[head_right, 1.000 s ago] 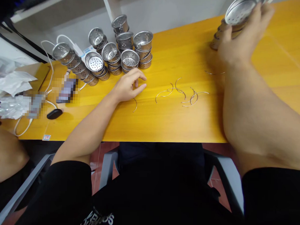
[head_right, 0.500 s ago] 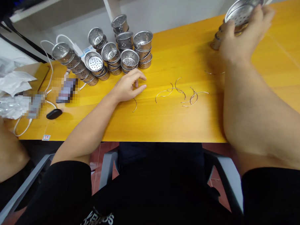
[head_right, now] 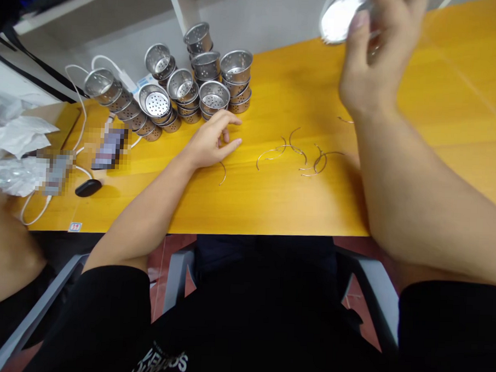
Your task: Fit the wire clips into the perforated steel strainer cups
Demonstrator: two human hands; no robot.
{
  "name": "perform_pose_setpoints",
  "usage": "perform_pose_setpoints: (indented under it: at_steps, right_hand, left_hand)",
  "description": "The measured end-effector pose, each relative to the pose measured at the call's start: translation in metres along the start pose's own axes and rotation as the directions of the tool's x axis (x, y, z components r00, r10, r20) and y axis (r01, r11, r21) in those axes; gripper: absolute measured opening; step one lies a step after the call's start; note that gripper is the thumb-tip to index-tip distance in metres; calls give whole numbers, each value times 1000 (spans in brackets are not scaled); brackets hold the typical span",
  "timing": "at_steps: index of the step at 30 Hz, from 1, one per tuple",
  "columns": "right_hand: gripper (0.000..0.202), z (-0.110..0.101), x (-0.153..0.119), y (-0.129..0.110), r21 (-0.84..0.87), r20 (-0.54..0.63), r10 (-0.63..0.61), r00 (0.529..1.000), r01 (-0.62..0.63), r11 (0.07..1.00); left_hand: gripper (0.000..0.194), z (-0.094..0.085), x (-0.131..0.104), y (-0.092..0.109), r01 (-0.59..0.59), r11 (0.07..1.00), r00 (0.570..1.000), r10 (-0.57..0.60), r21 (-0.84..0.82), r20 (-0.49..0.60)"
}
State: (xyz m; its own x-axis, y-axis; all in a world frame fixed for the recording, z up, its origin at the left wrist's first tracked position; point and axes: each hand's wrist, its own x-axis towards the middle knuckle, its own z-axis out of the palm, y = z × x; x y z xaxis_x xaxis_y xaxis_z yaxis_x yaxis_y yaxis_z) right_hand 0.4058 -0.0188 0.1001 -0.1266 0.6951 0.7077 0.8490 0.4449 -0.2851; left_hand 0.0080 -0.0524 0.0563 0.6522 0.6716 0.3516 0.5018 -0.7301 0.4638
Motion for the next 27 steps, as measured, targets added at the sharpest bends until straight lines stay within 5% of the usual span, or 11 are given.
perform_pose_setpoints:
  at_steps: [1,2,6,9,12,15,16,18,21,23,27]
  right_hand:
    - [107,-4,-5,-19,118,-157,-1,988,19,993]
    - [98,-6,-10,-39,225,-147,-2,989,36,974]
    - [78,-4,-28,-108,433,271,-97,958,-31,901]
    - [75,4,-35,-134,514,406,-142,903,-97,852]
    - [69,3,-35,-130,542,414,-152,898,-109,833]
    - [39,-11,-24,-106,356,486,-55,872,-140,924]
    - [30,-17,-20,-96,222,547,-12,837,-131,966]
    - [26,-27,-11,-74,-58,725,89,683,-67,996]
    - [43,-34,-5,-50,-205,857,209,471,-60,977]
    - [39,-32,-5,-45,-169,887,191,421,-90,982]
    - [10,-25,-8,-59,-129,896,160,414,-102,986]
  left_hand:
    - [57,4,1,-7,-6,1000,1000,6,-27,-14]
    - [67,8,2,-14,-11,999,1000,10,-51,-26]
    - [109,22,9,-39,-68,995,994,62,-68,-87]
    - [117,27,12,-50,-119,992,987,114,-37,-116]
    - [110,29,14,-56,-134,990,984,128,-38,-123]
    - [104,31,14,-58,-123,991,986,117,-49,-120]
    - [102,31,13,-58,-117,992,987,110,-51,-119]
    - [98,31,13,-58,-104,993,989,97,-56,-115]
    - [97,28,11,-52,-95,993,991,89,-66,-97]
    - [97,24,10,-44,-81,994,993,75,-68,-87]
    - [94,15,7,-24,-6,999,996,1,-52,-89]
